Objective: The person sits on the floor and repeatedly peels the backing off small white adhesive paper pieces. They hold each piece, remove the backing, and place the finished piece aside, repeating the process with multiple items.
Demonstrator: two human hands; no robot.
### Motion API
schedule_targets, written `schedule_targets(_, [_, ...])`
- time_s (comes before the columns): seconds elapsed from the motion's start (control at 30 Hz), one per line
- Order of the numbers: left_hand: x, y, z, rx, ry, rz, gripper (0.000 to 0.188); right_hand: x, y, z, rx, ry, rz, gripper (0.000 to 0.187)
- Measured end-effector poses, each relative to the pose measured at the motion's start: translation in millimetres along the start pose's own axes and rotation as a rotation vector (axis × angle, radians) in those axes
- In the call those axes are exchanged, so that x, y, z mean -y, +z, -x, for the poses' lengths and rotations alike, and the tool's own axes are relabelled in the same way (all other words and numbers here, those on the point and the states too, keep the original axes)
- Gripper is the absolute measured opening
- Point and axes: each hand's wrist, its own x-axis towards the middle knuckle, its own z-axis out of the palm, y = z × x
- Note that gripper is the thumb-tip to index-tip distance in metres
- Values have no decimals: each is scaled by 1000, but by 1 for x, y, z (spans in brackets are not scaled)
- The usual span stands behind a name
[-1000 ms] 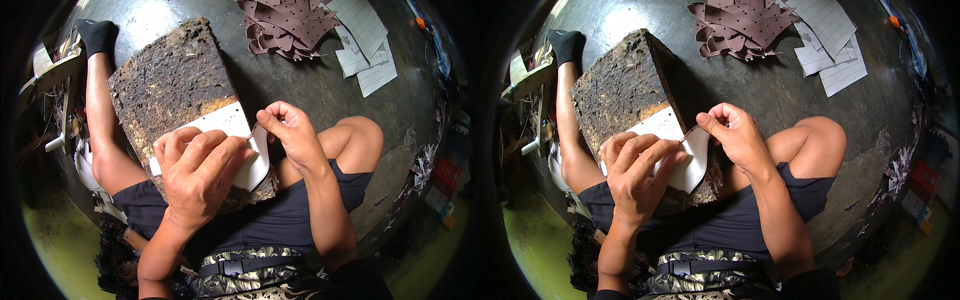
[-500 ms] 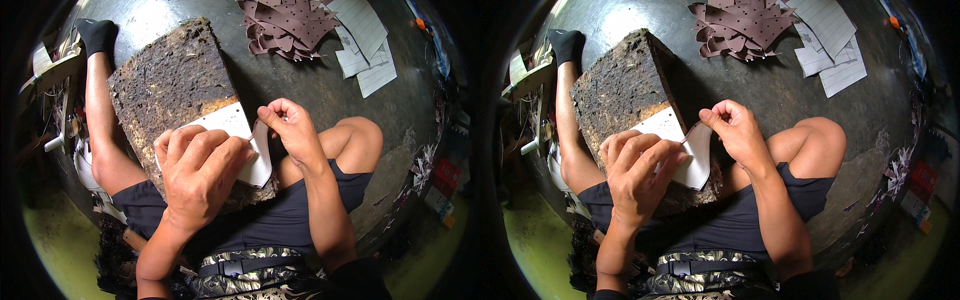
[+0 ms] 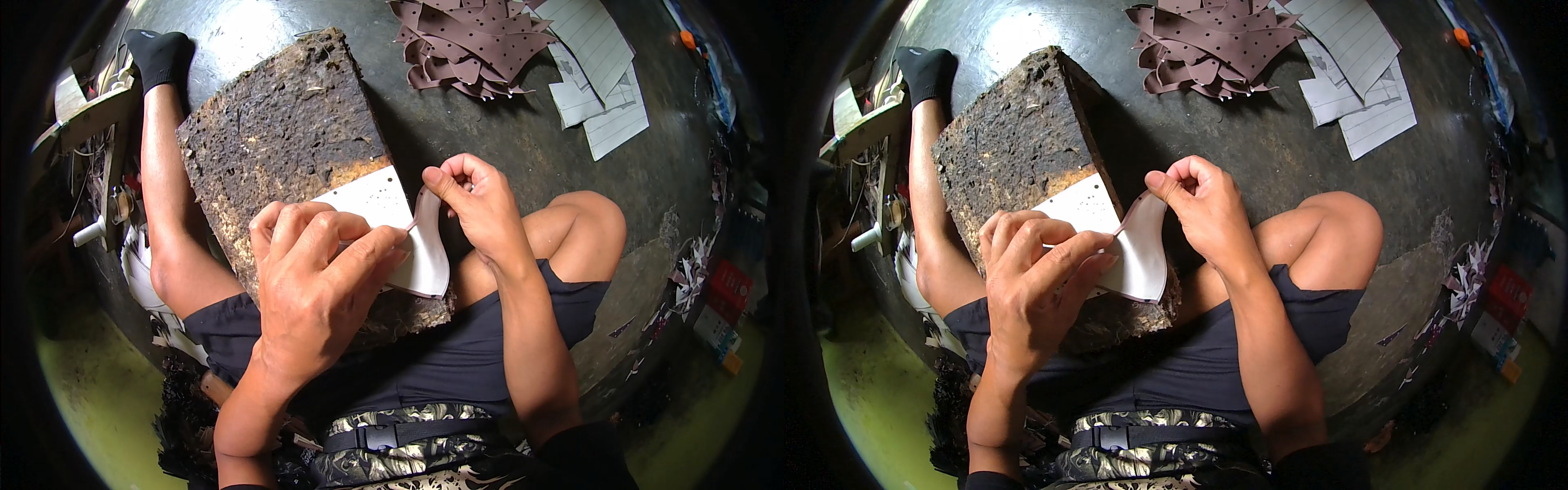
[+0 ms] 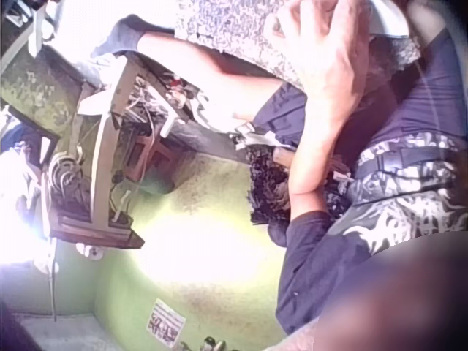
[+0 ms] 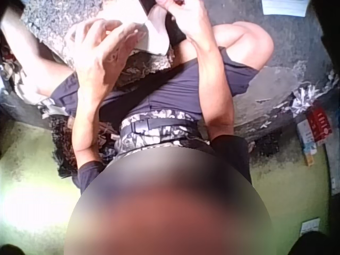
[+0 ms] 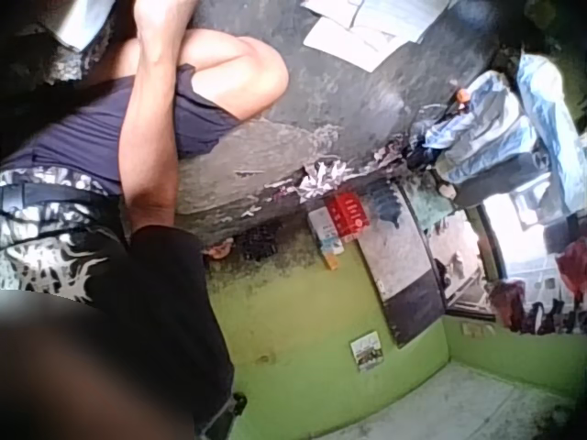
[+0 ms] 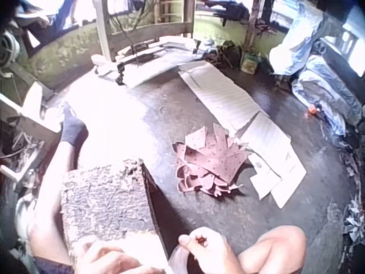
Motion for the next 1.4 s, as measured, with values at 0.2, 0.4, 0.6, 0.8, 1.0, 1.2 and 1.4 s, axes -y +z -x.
schedule_targets(0.2, [2, 2, 1, -5, 6, 47, 27, 2, -1, -5, -40, -67, 149, 29])
schedule_targets(0.4, [2, 5, 1, -17, 2, 68, 28, 1, 0, -9, -95, -79, 218, 27])
schedule_targets(0.6, [-1, 12, 4, -75, -4, 76, 30, 35, 7, 32, -75, 126, -757, 66])
schedule_targets(0.8, [-3, 13, 6, -76, -19, 84, 30, 49, 42, 69, -95, -155, -542, 101])
schedule_targets(1.0, [-2, 10, 4, -52, -21, 106, 28, 42, 36, 58, -56, -147, -550, 91])
schedule_targets(1.2, [0, 7, 6, -28, -30, 130, 27, 38, 29, 52, -23, -184, -464, 85])
schedule_targets(1.4, [2, 7, 6, -38, 6, 128, 32, 40, 26, 47, -4, -187, -416, 77])
